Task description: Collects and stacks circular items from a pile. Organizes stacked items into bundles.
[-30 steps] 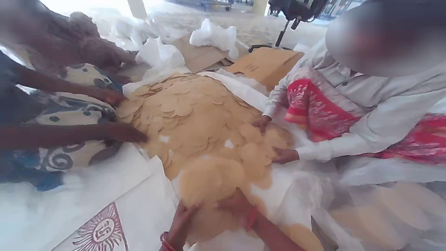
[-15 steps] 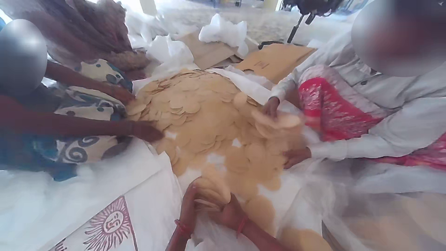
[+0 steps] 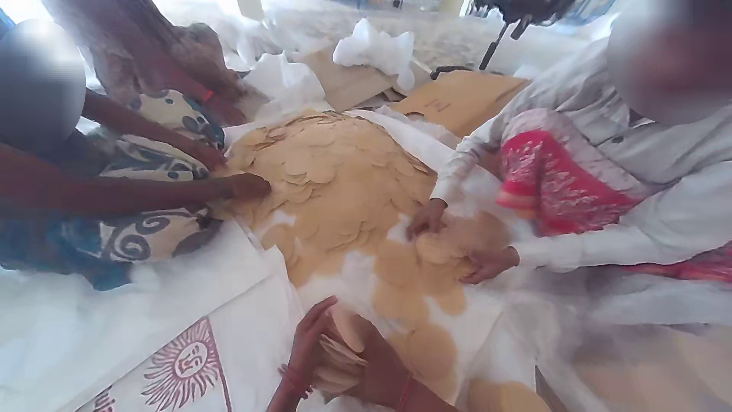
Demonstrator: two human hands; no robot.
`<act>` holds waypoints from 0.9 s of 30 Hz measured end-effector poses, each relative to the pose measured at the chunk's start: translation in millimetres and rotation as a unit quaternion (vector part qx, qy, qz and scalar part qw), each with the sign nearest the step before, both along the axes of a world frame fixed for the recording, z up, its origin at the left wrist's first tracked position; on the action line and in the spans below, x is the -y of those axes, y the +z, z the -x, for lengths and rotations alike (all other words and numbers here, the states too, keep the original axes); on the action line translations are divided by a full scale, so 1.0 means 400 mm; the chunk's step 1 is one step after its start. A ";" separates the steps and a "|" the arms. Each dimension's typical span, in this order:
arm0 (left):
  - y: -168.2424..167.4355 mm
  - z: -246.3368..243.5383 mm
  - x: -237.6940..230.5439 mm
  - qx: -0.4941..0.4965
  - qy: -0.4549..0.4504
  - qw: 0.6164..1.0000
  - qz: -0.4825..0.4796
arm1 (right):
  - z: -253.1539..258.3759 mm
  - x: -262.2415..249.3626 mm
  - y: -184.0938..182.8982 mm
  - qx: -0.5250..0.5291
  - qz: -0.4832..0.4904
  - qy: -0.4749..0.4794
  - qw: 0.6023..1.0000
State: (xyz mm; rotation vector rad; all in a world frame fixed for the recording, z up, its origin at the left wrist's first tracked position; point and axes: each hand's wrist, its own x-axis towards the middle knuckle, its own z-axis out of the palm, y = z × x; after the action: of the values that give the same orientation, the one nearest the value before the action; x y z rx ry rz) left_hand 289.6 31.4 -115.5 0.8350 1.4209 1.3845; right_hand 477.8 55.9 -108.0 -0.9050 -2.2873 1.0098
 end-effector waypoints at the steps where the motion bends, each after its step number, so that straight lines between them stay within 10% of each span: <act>1: -0.002 -0.002 0.002 0.009 0.005 1.000 0.003 | 0.001 -0.003 0.010 0.007 -0.002 0.001 1.000; 6: 0.054 0.001 0.004 0.060 0.015 0.997 0.048 | 0.022 -0.057 0.080 0.003 0.106 -0.044 0.993; 10: 0.149 0.017 0.030 0.027 -0.028 0.995 -0.090 | 0.009 -0.033 0.083 -0.149 0.021 -0.042 0.988; 16: 0.081 -0.027 0.006 -0.086 -0.010 0.993 0.077 | 0.008 -0.036 0.071 0.181 0.155 0.051 0.970; 22: 0.037 -0.037 0.004 -0.139 0.006 0.989 0.042 | 0.007 -0.014 0.021 0.085 -0.005 0.034 0.996; 27: 0.102 0.026 0.006 -0.024 -0.015 0.998 0.051 | 0.011 -0.073 0.067 0.062 0.108 0.002 0.992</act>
State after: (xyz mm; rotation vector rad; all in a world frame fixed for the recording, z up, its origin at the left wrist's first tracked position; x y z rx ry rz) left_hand 279.2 28.9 -74.7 0.8247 1.4981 1.2662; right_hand 473.3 85.2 -81.1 -1.0779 -2.3132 1.2542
